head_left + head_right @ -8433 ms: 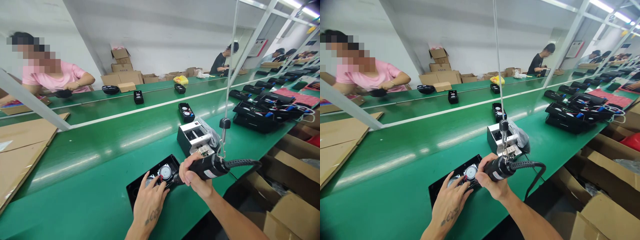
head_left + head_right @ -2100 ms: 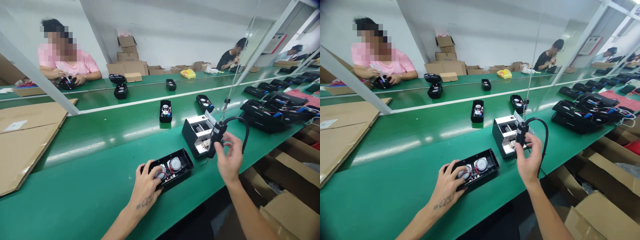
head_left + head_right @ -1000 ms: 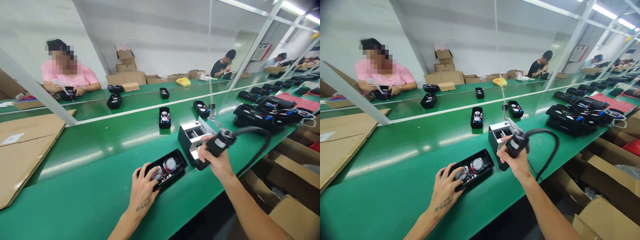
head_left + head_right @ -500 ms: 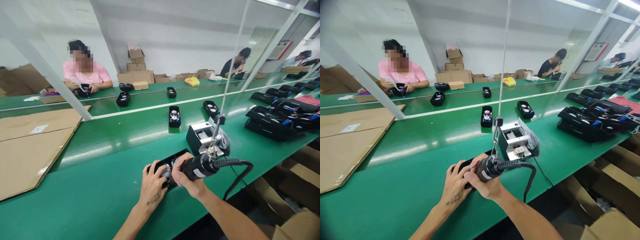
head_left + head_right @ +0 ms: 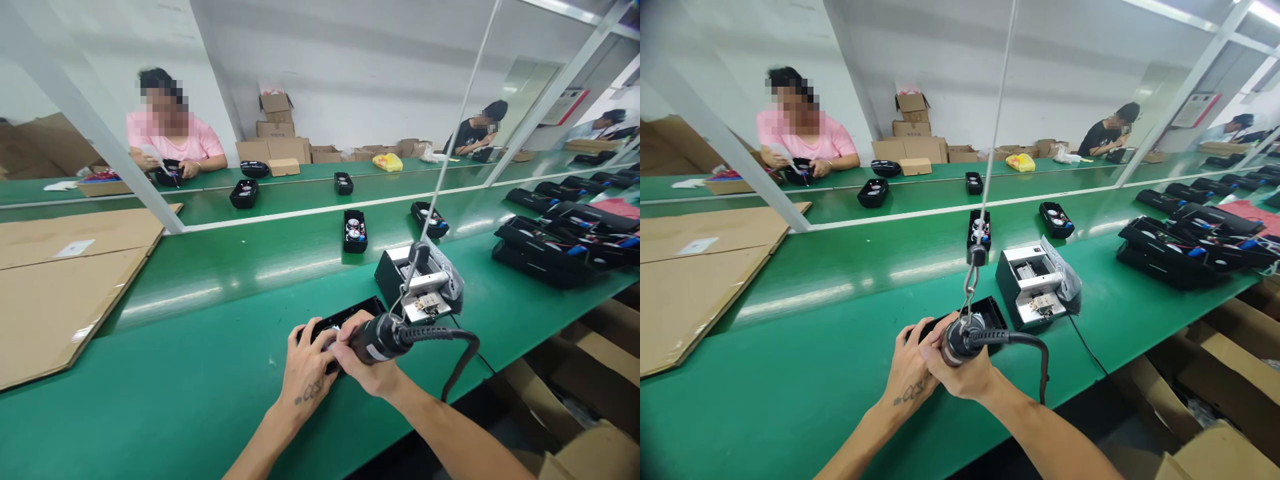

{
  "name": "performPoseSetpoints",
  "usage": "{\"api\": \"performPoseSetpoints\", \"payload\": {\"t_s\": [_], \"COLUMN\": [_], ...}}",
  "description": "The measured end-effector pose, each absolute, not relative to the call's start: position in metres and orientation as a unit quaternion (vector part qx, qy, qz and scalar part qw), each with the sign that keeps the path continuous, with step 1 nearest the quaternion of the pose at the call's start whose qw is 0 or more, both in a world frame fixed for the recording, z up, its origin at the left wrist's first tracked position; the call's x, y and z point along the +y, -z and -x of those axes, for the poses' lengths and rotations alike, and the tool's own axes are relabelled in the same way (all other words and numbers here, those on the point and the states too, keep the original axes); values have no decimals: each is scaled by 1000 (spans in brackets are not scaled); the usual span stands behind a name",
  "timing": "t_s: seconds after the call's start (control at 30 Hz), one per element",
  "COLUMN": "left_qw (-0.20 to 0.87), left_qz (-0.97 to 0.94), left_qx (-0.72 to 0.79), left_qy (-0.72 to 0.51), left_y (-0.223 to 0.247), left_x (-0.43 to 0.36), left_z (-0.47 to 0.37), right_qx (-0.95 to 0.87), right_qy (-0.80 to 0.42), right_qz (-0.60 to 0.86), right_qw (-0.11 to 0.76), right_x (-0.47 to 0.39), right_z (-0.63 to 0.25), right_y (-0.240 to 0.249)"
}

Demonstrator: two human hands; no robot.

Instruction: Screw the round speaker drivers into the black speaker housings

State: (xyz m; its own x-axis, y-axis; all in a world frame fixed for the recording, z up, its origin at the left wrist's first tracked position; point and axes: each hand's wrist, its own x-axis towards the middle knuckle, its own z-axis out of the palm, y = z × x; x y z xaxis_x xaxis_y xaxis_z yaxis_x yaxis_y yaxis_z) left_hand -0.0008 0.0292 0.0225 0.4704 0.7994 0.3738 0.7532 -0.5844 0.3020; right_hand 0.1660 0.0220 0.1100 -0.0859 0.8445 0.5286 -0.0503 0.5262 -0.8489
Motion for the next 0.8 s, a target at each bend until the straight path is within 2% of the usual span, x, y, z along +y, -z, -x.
{"api": "performPoseSetpoints", "payload": {"t_s": [0.2,0.4,0.5,0.57,0.67,0.77,0.8], "left_qw": [48,9,9,18,20,1,-2], "left_qz": [-853,-854,-865,-874,-884,-889,-890], "left_qx": [456,453,443,435,424,408,403], "left_qy": [-248,-254,-234,-214,-195,-208,-213], "left_y": [-20,-20,-24,-25,-23,-23,-24], "left_x": [32,35,39,42,47,51,52], "left_z": [2,2,9,22,45,54,51], "right_qx": [-679,-662,-597,-526,-446,-424,-418], "right_qy": [-352,-352,-423,-450,-364,-197,-178], "right_qz": [316,323,312,280,302,445,462], "right_qw": [561,578,607,665,760,764,762], "right_x": [23,23,21,22,29,43,48], "right_z": [-162,-148,-159,-185,-247,-307,-321], "right_y": [-117,-121,-125,-132,-148,-156,-155]}}
